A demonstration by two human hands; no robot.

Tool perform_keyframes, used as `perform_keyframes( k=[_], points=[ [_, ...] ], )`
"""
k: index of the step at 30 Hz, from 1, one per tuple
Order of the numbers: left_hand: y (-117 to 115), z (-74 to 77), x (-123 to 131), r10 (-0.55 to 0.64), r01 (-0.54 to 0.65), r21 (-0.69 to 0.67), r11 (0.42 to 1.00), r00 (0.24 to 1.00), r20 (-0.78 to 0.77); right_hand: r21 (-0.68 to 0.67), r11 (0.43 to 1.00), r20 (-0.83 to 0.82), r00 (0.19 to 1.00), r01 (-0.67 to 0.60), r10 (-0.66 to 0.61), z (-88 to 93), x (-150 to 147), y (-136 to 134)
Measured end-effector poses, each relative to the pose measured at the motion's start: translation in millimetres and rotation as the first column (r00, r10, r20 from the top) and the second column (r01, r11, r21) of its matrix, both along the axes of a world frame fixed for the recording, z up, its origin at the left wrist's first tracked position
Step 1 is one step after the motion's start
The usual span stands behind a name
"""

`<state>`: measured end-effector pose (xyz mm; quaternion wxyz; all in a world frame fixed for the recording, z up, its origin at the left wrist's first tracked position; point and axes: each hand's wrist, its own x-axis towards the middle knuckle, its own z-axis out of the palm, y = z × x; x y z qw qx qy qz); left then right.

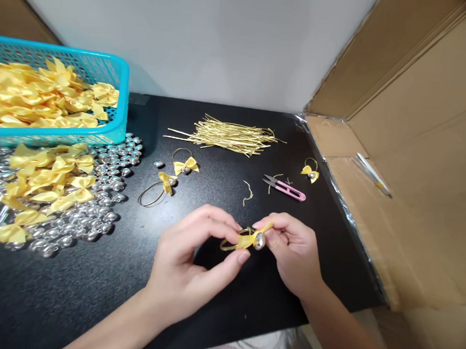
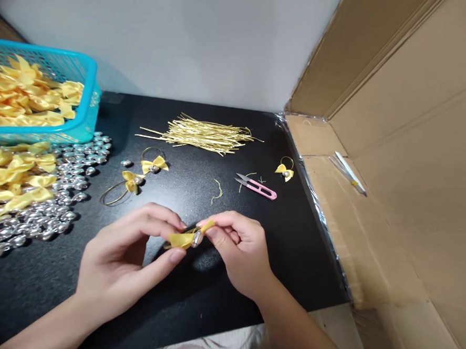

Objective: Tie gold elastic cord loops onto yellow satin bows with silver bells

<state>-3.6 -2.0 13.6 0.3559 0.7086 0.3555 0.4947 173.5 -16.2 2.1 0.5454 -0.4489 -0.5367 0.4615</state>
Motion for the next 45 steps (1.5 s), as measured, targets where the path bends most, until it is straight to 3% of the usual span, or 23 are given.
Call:
perform_keyframes(
  k=[3, 7, 15, 20, 23, 26, 29, 31, 40, 45],
  points=[
    [-2, 0.8, 2, 0.015, -0.015, 0.037, 0.999, 1.0, -0.002, -0.076, 0.997, 0.02, 1.0, -0.02, 0.021, -0.6, 0, -1],
    [-2, -0.1, 1, 0.009, -0.009, -0.011, 1.0, 1.0, -0.01, -0.124, 0.992, 0.111, 0.993, -0.034, 0.048, -0.7, 0, -2],
    [-5, -4.5, 1, 0.041, -0.033, -0.139, 0.99, 0.998, 0.056, -0.103, 0.995, 0.164, 0.986, -0.013, 0.03, -1.2, 1, -1],
    [-3, -2.5, 5, 0.092, -0.068, -0.284, 0.957, 0.993, 0.073, 0.011, 1.0, 0.253, 0.968, -0.004, 0.001, -0.2, -1, -3],
    [0, -2.0, 7, 0.095, -0.014, -0.5, 0.866, 0.986, 0.137, -0.009, 1.0, 0.293, 0.956, 0.013, -0.009, 0.9, -4, -2],
    [2, -4.3, 8, 0.116, 0.063, -0.701, 0.711, 0.972, 0.204, -0.214, 0.976, 0.26, 0.965, 0.034, 0.023, 0.7, -5, 0],
    [4, -8.1, 7, 0.161, 0.113, -0.802, 0.586, 0.954, 0.251, -0.342, 0.939, 0.23, 0.972, 0.046, 0.036, -0.6, -3, 2],
    [4, -10.6, 7, 0.183, 0.138, -0.824, 0.55, 0.942, 0.281, -0.333, 0.942, 0.211, 0.977, 0.047, 0.026, -1.4, -1, 3],
    [2, -17.5, 11, 0.301, 0.198, -0.784, 0.589, 0.846, 0.44, -0.421, 0.9, 0.038, 0.988, -0.117, 0.147, -3.8, 0, 2],
    [-1, -19.8, 14, 0.245, 0.226, -0.743, 0.63, 0.85, 0.466, -0.42, 0.902, -0.045, 0.995, -0.101, 0.091, -2.6, -4, 5]
  ],
)
